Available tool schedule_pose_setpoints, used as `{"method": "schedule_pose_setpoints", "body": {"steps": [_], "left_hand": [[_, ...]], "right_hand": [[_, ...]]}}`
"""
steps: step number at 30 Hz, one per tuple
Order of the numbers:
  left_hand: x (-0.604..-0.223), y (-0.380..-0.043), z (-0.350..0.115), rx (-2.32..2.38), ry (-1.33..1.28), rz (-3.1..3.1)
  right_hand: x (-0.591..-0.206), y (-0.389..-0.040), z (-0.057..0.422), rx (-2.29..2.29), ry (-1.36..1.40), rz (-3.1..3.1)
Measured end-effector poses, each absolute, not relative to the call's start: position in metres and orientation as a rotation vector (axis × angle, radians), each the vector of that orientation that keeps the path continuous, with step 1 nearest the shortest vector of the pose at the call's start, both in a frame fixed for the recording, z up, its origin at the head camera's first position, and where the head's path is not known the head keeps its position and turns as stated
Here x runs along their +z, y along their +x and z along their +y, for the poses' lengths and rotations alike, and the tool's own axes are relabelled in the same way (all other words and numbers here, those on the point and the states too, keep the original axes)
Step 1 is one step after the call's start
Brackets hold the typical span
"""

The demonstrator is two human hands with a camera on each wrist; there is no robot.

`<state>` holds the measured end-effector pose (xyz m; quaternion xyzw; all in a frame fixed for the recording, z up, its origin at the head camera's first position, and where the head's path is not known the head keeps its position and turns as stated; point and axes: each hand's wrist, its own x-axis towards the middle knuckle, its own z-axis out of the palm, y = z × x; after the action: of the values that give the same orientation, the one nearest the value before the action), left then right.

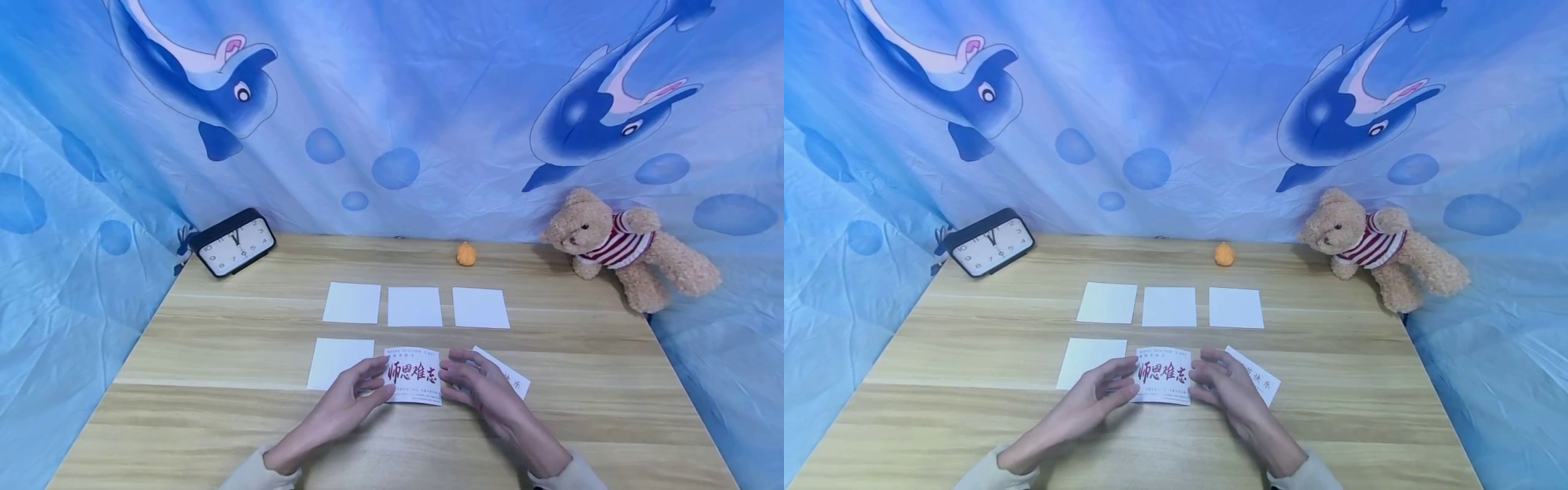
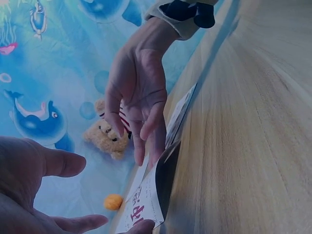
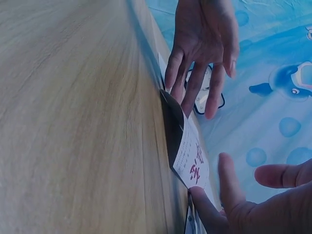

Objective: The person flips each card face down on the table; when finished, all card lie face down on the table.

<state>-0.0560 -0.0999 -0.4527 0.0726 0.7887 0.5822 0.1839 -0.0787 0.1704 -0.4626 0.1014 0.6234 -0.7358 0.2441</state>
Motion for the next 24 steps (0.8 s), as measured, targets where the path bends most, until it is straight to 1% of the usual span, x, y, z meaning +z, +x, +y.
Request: {"method": "schedule_pose_setpoints", "body": {"steps": [15, 24], "left_hand": [[-0.451, -0.053, -0.098, 1.645, 0.186, 2.213], [-0.45, -0.052, -0.095, 1.631, 0.217, 2.216]], "right_hand": [[-0.462, -0.084, 0.17, -2.04, 0.369, 1.664], [-0.451, -0.089, 0.177, -2.021, 0.312, 1.667]]}}
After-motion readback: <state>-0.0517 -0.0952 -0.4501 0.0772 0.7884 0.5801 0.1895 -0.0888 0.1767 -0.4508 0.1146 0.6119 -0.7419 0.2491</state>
